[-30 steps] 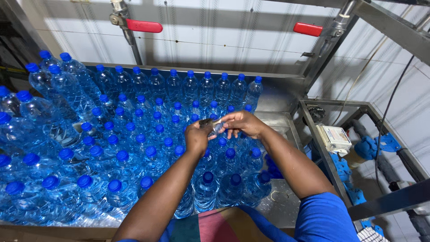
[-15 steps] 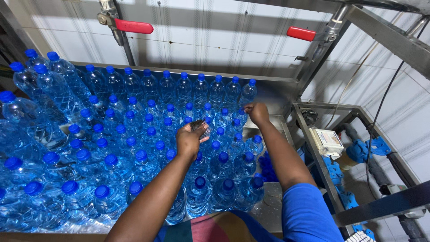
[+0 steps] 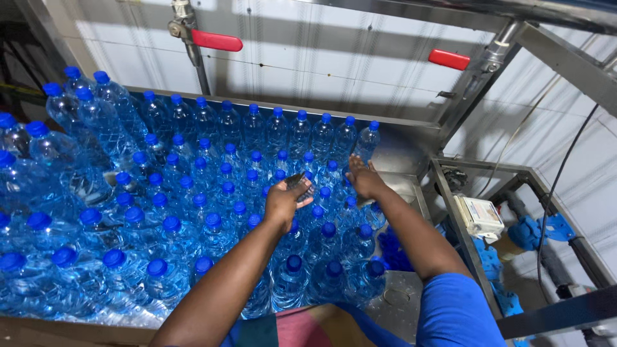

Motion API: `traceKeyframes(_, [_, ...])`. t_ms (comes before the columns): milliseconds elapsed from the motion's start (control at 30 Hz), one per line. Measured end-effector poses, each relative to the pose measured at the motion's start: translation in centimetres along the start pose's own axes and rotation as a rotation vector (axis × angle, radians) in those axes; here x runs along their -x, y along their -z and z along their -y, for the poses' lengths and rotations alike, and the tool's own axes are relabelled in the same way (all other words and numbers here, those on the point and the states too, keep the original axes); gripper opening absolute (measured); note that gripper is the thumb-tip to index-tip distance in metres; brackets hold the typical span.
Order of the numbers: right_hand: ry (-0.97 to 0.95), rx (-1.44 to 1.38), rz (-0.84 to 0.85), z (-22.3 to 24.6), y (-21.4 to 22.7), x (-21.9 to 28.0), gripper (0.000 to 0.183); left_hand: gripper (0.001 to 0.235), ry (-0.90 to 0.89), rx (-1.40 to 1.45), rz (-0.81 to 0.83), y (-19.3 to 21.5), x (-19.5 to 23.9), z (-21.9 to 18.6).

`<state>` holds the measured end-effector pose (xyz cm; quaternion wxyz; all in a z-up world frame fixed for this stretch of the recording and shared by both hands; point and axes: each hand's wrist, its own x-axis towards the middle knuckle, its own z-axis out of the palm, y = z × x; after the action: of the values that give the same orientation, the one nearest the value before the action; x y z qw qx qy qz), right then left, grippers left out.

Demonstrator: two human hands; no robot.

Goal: The person applies small white stickers to the necks of numerous blue-capped water bottles arranged on a metal tray. They pick up each sticker from a small stack in their left hand and place it on a bottle, then move to the next bottle in sequence.

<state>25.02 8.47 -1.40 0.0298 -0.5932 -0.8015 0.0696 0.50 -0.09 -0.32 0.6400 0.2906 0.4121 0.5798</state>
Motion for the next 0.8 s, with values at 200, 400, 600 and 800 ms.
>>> traceKeyframes(200, [0.134, -0.870, -0.247, 3.2, 1.9, 0.5, 0.051, 0.019, -0.030, -0.009, -0.019, 0.3, -0.9, 0.9])
traceKeyframes(400, [0.226, -1.189, -0.052, 6.7, 2.0, 1.4, 0.021, 0.019, -0.052, -0.094, 0.026, 0.4, -0.8, 1.1])
traceKeyframes(600, [0.227, -1.194, -0.091, 6.6, 1.3, 2.3, 0.009, 0.020, -0.067, -0.096, 0.028, 0.4, -0.4, 0.7])
traceKeyframes(800, [0.119, -0.891, -0.288, 7.9, 2.1, 3.7, 0.008, 0.019, -0.093, -0.110, -0.025, 0.8, -1.3, 2.0])
